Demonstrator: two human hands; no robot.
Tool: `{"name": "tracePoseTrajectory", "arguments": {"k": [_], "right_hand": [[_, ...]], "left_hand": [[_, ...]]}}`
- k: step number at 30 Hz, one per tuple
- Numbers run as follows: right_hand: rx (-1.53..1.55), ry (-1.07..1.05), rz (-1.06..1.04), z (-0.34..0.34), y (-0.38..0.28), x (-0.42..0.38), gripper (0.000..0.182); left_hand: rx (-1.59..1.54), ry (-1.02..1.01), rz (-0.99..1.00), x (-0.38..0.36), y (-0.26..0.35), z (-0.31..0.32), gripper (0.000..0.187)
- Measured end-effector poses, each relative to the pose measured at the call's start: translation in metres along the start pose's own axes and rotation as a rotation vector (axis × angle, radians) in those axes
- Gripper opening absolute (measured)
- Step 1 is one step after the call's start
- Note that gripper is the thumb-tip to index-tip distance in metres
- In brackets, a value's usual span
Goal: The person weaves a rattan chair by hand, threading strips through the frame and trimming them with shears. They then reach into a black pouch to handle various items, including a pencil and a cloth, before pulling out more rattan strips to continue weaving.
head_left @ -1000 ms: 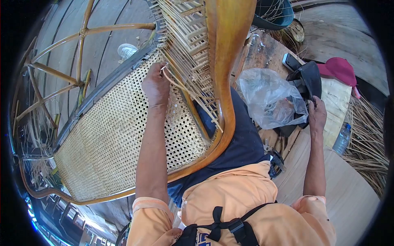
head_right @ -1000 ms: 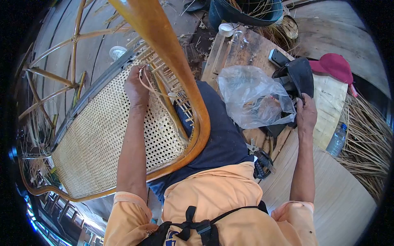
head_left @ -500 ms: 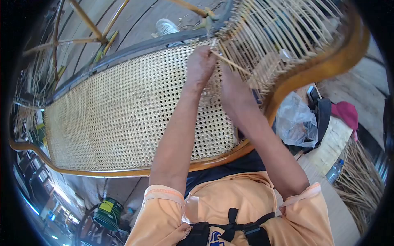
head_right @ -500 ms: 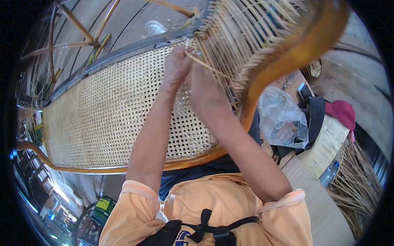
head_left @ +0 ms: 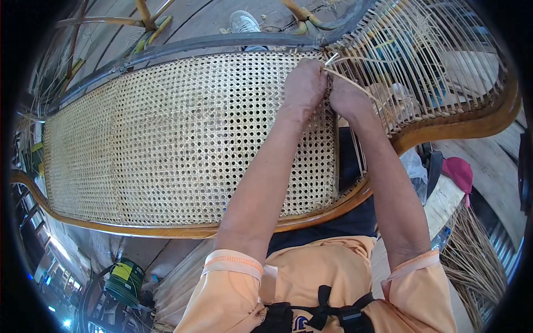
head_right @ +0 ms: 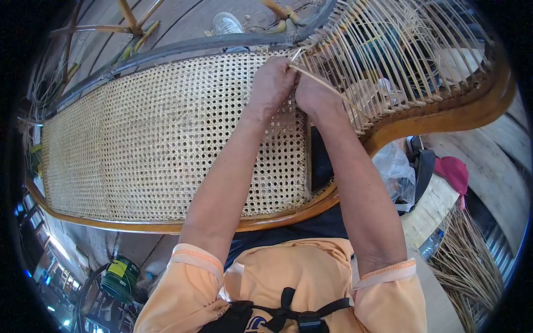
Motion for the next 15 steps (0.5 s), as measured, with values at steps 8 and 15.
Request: {"name": "tracePoseTrajectory", "arguments": {"k": [8, 15], "right_hand": [[0.086, 0.002, 0.006, -0.006, -0.005, -0.018, 0.035], [0.173, -0.133, 0.223, -0.011, -0.015, -0.060, 0.041]], "left_hand": [[0.019, -0.046, 0.000, 0.001, -0.001, 0.003, 0.019], [0.089, -0.081, 0.092, 0.001, 0.000, 0.001, 0.020]]}}
Point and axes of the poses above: each hand's wrist, its own x-axis towards the middle knuckle, its own z-axis out of the palm, y = z × x, the point moved 5 cm from there along x, towards the middle knuckle, and after that the axes turned 14 degrees about y, right-handed, at the moved point
